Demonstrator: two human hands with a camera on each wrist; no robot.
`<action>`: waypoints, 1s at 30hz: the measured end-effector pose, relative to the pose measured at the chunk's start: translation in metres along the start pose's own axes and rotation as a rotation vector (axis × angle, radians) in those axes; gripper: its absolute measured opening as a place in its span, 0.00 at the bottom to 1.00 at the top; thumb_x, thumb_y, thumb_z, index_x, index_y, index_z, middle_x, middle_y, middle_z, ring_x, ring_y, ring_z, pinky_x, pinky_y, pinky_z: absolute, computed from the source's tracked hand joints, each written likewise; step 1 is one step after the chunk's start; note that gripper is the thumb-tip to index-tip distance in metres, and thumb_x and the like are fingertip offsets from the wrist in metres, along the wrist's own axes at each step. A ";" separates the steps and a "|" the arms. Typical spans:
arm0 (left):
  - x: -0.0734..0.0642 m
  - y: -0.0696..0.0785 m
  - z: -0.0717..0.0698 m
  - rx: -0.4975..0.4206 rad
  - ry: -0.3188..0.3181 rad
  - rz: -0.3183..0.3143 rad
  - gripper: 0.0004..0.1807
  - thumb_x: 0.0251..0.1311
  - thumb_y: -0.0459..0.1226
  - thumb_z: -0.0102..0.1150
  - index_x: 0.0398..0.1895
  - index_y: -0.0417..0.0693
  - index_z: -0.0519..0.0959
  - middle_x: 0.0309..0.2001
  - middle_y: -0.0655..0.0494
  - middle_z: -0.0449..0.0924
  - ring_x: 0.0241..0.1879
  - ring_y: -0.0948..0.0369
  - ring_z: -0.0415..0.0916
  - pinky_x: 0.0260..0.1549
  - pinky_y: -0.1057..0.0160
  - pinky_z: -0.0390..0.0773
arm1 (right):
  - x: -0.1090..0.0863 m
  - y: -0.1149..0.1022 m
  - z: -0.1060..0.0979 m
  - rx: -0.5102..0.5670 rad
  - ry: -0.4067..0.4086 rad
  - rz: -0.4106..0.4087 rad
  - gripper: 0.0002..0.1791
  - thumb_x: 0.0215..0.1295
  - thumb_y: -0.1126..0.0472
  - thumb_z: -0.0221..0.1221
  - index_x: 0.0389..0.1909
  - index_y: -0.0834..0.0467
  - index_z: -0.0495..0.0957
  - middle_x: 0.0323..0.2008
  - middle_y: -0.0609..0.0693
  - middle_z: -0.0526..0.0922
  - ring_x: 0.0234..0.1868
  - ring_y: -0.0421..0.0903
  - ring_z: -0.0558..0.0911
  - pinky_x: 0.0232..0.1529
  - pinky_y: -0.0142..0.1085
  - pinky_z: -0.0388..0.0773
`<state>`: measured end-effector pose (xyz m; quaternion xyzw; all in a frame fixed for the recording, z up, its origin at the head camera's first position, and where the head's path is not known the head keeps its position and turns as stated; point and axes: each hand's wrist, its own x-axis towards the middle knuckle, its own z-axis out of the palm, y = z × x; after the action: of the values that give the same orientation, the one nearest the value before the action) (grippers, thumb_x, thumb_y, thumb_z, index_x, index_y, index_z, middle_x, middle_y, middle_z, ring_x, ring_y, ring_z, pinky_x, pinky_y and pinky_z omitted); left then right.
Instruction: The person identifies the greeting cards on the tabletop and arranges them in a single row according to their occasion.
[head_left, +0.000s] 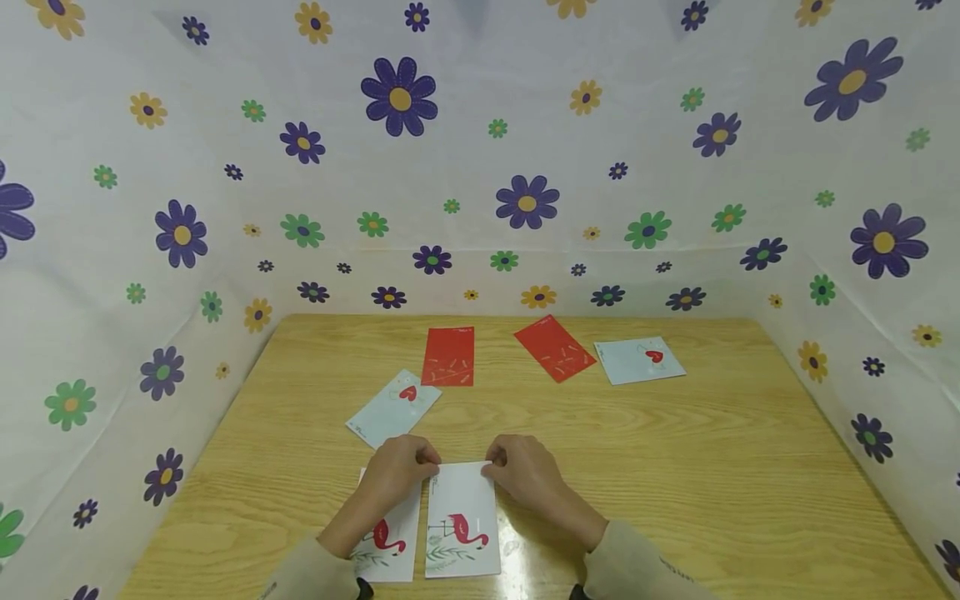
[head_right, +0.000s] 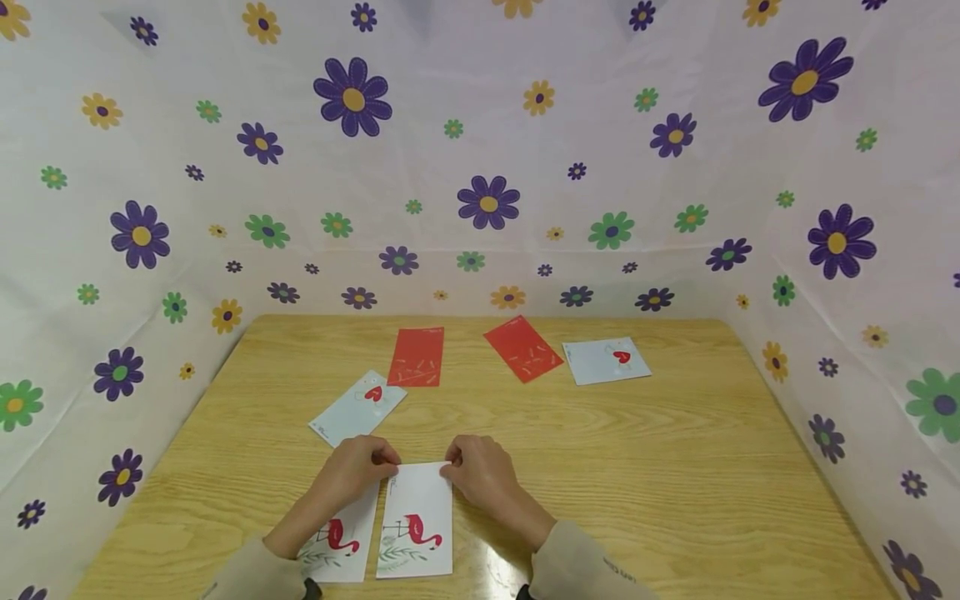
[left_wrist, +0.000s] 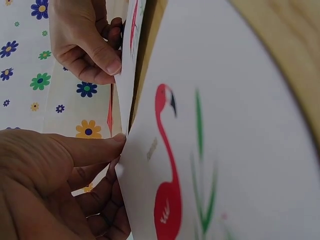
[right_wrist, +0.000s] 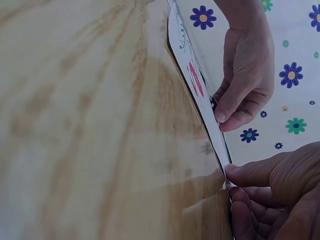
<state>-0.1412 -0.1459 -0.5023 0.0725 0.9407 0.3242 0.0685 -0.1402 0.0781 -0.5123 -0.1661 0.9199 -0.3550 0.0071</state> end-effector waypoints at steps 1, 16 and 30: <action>0.000 0.000 0.000 0.003 0.001 0.001 0.04 0.59 0.32 0.73 0.31 0.49 0.87 0.28 0.62 0.82 0.30 0.63 0.74 0.34 0.60 0.78 | 0.000 0.000 0.000 0.000 0.000 0.002 0.06 0.59 0.64 0.73 0.31 0.58 0.84 0.23 0.41 0.78 0.24 0.36 0.72 0.24 0.30 0.71; 0.000 0.000 0.000 0.012 0.004 0.028 0.04 0.59 0.31 0.73 0.32 0.48 0.87 0.27 0.62 0.81 0.29 0.63 0.73 0.33 0.60 0.77 | 0.001 0.003 0.000 0.031 -0.002 -0.009 0.06 0.58 0.66 0.73 0.29 0.57 0.84 0.23 0.41 0.78 0.25 0.36 0.72 0.26 0.31 0.71; -0.009 -0.005 -0.015 -0.014 0.168 0.041 0.04 0.63 0.33 0.70 0.40 0.46 0.88 0.37 0.58 0.85 0.36 0.61 0.77 0.40 0.56 0.80 | 0.008 0.005 -0.006 0.151 -0.087 0.060 0.04 0.64 0.62 0.70 0.34 0.57 0.84 0.26 0.42 0.80 0.25 0.39 0.75 0.26 0.32 0.73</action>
<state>-0.1360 -0.1605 -0.4930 0.0640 0.9392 0.3370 -0.0168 -0.1496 0.0834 -0.5098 -0.1529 0.8939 -0.4155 0.0701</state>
